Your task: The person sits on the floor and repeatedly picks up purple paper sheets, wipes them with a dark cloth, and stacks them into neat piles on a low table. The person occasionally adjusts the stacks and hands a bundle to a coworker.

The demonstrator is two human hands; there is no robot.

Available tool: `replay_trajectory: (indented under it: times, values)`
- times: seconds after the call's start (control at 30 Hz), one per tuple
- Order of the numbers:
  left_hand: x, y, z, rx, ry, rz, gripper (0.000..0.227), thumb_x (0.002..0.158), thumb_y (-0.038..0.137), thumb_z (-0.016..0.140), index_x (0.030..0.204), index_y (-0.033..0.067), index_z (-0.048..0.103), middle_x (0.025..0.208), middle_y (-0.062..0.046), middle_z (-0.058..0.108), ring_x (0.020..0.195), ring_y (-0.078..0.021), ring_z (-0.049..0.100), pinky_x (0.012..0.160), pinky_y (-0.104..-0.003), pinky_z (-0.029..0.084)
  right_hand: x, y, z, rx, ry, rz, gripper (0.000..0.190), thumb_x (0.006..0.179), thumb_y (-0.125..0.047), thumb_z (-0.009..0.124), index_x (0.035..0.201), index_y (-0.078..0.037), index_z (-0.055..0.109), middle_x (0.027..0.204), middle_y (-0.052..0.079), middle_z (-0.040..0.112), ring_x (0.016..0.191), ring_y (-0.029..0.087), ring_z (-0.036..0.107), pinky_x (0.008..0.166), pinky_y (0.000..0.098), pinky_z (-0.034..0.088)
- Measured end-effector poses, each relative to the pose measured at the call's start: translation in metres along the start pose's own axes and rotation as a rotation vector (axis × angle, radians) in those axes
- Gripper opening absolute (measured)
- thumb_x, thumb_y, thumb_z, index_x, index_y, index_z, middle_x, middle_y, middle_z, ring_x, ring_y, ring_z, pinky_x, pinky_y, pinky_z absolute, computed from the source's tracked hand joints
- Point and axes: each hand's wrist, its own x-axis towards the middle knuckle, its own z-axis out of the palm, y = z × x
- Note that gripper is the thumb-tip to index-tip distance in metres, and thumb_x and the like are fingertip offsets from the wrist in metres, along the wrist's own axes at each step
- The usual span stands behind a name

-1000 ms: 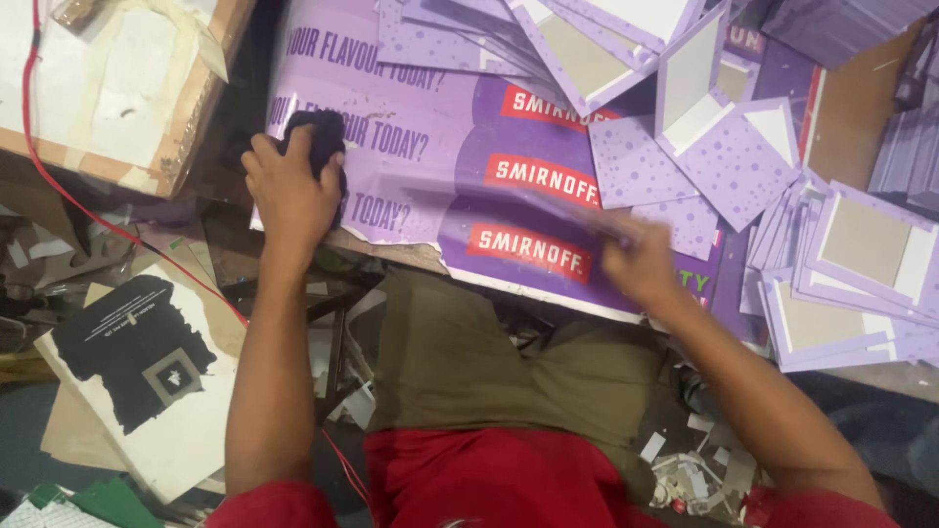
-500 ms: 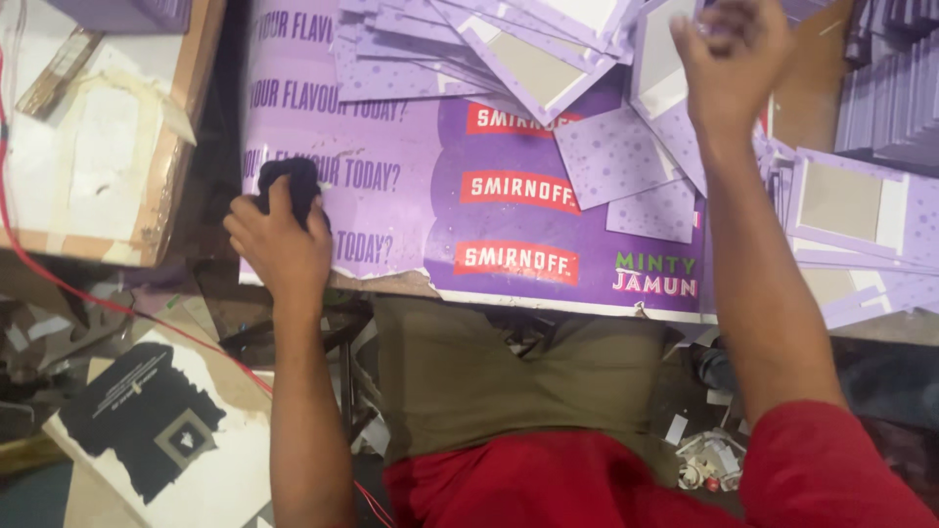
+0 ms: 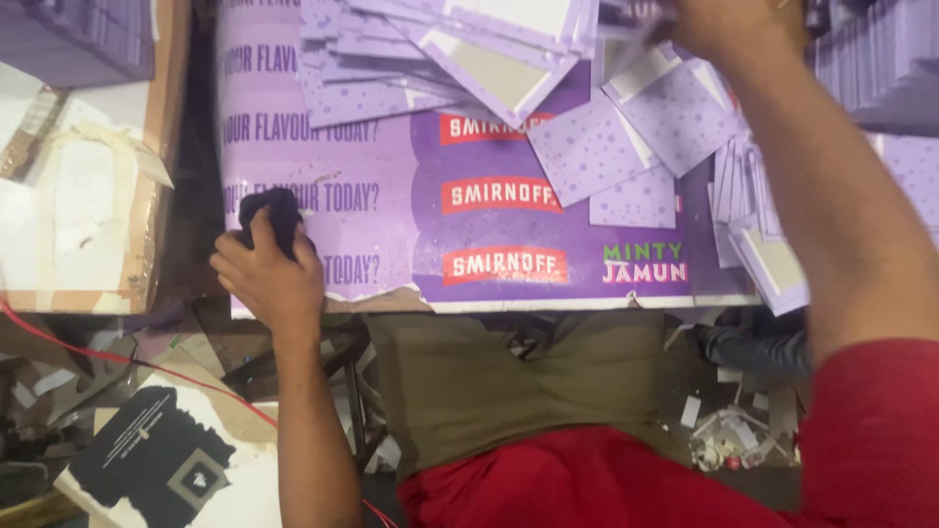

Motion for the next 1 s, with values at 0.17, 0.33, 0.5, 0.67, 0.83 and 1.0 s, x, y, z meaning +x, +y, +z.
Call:
replay_trajectory:
  times: [0.17,0.33,0.5,0.67,0.83,1.0]
  values:
    - [-0.001,-0.006,0.001,-0.017,0.019,-0.004,0.048,0.093,0.031,0.077,0.136,0.0109,0.065,0.122,-0.024,0.051,0.113,-0.0424,0.048,0.094,-0.053,0.041,-0.068,0.028,-0.098,-0.100,-0.251,0.110,0.034,0.089,-0.019,0.074,0.123,-0.016,0.077,0.094,0.014,0.078,0.080,0.032,0.076,0.073,0.0462,0.061]
    - [0.002,-0.001,-0.003,-0.096,-0.017,-0.026,0.045,0.097,0.026,0.076,0.137,0.0083,0.065,0.125,-0.026,0.051,0.115,-0.0435,0.048,0.096,-0.055,0.042,-0.186,0.044,-0.084,-0.015,-0.353,0.509,0.033,0.097,-0.026,0.072,0.125,-0.007,0.075,0.105,0.015,0.077,0.092,0.028,0.072,0.086,0.0412,0.055]
    - [-0.016,0.010,-0.026,-0.605,0.286,-0.168,0.047,0.113,0.022,0.063,0.146,-0.0070,0.048,0.140,-0.024,0.046,0.136,-0.0356,0.050,0.117,-0.051,0.042,-0.228,-0.039,-0.044,0.702,-0.067,0.561,0.040,0.106,-0.032,0.070,0.127,0.002,0.074,0.116,0.016,0.076,0.104,0.024,0.067,0.099,0.0362,0.049]
    - [-0.078,0.097,-0.024,-0.898,0.035,-0.081,0.049,0.101,0.023,0.065,0.137,-0.0073,0.051,0.134,-0.020,0.051,0.125,-0.0324,0.058,0.109,-0.044,0.050,-0.207,-0.179,0.025,1.672,-0.216,0.614,0.041,0.095,-0.016,0.065,0.127,0.009,0.062,0.113,0.021,0.072,0.098,0.029,0.070,0.085,0.0393,0.057]
    - [-0.063,0.181,-0.006,-0.313,-0.320,0.239,0.052,0.080,0.031,0.075,0.127,0.0114,0.064,0.114,-0.020,0.058,0.100,-0.0393,0.053,0.080,-0.055,0.041,-0.197,-0.197,0.044,1.692,-0.178,0.658,0.039,0.095,-0.013,0.065,0.128,0.008,0.062,0.117,0.018,0.073,0.103,0.024,0.070,0.089,0.0339,0.055]
    - [-0.017,0.141,-0.005,-0.103,-0.238,0.138,0.042,0.088,0.026,0.073,0.128,0.0144,0.065,0.114,-0.022,0.056,0.102,-0.0402,0.053,0.078,-0.054,0.041,-0.212,-0.194,0.061,1.670,-0.187,0.648,0.038,0.097,-0.013,0.065,0.128,0.009,0.062,0.117,0.019,0.072,0.102,0.025,0.070,0.089,0.0344,0.055]
